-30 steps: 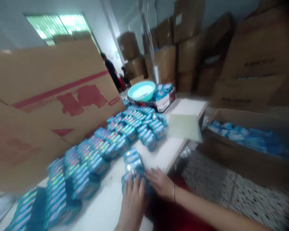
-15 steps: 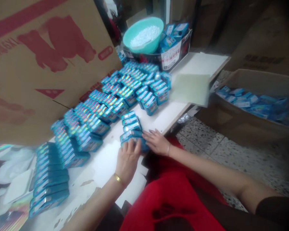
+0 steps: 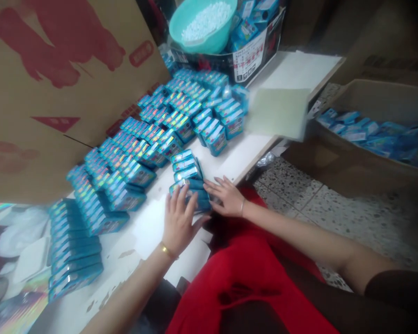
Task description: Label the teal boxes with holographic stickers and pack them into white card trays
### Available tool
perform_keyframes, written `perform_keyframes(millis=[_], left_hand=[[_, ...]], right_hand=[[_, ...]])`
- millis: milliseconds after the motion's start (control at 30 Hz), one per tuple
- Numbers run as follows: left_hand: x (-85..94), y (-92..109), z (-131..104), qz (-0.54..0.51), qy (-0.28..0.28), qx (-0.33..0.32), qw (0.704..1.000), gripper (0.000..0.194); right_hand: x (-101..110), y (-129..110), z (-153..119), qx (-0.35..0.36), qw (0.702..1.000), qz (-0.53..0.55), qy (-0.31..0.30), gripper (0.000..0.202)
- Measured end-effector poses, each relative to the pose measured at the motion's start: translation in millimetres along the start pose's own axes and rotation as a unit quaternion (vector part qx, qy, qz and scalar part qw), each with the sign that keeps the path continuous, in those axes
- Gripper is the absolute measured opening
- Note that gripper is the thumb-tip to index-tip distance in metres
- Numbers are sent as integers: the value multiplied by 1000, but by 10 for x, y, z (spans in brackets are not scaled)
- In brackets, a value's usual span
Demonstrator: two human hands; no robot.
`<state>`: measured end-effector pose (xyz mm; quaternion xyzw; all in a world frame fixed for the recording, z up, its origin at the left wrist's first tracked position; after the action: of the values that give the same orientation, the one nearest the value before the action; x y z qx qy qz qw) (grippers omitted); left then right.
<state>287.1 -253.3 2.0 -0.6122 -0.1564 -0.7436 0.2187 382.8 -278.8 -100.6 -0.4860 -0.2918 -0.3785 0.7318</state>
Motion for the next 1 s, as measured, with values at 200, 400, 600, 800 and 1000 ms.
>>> perform_keyframes(millis=[200,400,600,800,1000], left_hand=[[-223,255,105,-15,-13,-30,999,36],[-199,100,165,-38,-6,57,998,79],[-217,-75,140,-41,-6,95,995,93],[-165,-107,180,-104,-47,66,991,91],[-151,-898,209,-239,5,242,941,51]], right_hand=[[-43,-5,4,10,1000,-7,-5,64],[-91,34,-13,6,1000,15,-8,61],[-69,17,-28,6,1000,23,8,61],[-68,35,-17,-3,999,21,26,60],[-102,35,25,-18,1000,-11,-8,54]])
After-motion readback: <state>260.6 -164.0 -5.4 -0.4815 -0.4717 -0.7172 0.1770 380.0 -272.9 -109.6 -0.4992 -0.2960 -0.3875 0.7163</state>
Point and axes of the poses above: each hand's wrist, its own z-axis towards the middle knuckle, its own x-axis out of the back of the hand, y = z × x, the point moved 10 cm from there along z, towards the middle knuckle, and after that the axes turned 11 degrees about x, right-handed, at the moved point
